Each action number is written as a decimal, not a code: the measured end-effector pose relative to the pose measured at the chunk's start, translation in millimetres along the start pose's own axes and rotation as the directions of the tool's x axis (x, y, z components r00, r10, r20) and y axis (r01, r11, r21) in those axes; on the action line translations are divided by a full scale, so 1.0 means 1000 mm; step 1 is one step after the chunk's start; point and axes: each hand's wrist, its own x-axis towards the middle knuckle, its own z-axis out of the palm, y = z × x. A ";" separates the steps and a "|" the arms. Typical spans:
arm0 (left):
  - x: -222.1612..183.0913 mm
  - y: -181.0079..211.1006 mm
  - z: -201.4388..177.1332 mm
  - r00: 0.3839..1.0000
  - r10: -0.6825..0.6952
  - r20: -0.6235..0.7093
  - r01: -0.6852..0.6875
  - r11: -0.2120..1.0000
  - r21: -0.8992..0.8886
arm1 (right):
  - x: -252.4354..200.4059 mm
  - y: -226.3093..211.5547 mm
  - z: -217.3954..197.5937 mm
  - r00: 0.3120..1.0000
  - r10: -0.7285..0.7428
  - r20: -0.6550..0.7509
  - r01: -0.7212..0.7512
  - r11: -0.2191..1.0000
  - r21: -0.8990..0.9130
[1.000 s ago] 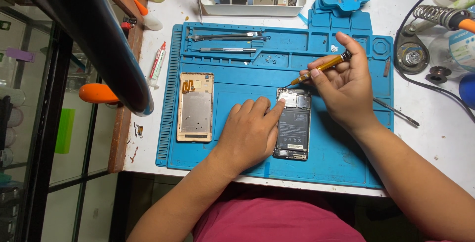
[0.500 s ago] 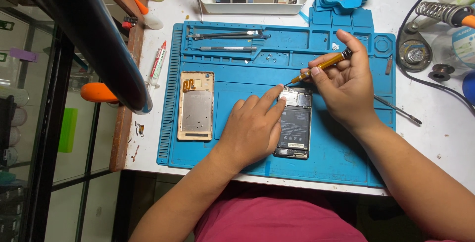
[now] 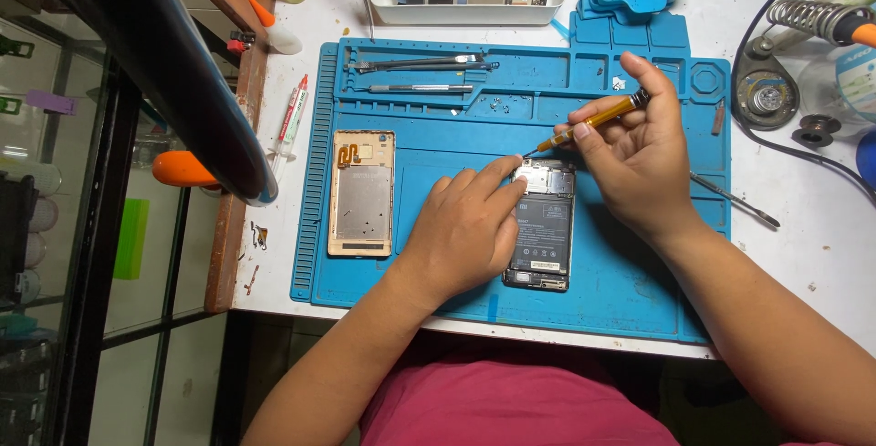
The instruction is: Disassembling a mobile phone by removing internal screws with a precision screwdriver
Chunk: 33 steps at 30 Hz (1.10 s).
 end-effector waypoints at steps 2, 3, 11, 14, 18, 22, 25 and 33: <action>0.000 0.000 0.000 1.000 -0.008 0.003 0.008 1.000 -0.007 | -0.001 -0.004 0.001 1.000 -0.023 0.011 0.023 1.000 -0.012; 0.000 0.000 0.000 1.000 -0.013 0.006 0.013 1.000 -0.016 | -0.002 -0.007 0.000 0.999 -0.046 0.019 0.047 0.999 -0.027; -0.001 0.003 0.003 0.999 0.034 -0.031 -0.031 0.996 0.085 | -0.004 -0.013 -0.005 0.996 -0.084 0.001 0.084 0.996 -0.026; -0.003 0.003 0.004 0.997 0.072 -0.039 -0.065 0.987 0.149 | -0.005 -0.015 -0.004 0.993 -0.116 0.001 0.116 0.992 -0.051; -0.005 0.003 0.005 0.993 0.109 -0.055 -0.096 0.976 0.195 | -0.006 -0.016 -0.001 0.983 -0.181 0.024 0.183 0.978 -0.100; -0.005 0.002 0.005 0.991 0.125 -0.052 -0.112 0.973 0.204 | -0.008 -0.017 0.001 0.972 -0.228 0.059 0.234 0.963 -0.137; -0.006 0.002 0.006 0.988 0.142 -0.066 -0.125 0.967 0.221 | -0.008 -0.014 -0.001 0.958 -0.271 0.097 0.283 0.948 -0.146; -0.007 0.001 0.006 0.978 0.180 -0.106 -0.148 0.955 0.257 | -0.009 -0.011 0.002 0.961 -0.254 0.110 0.270 0.949 -0.163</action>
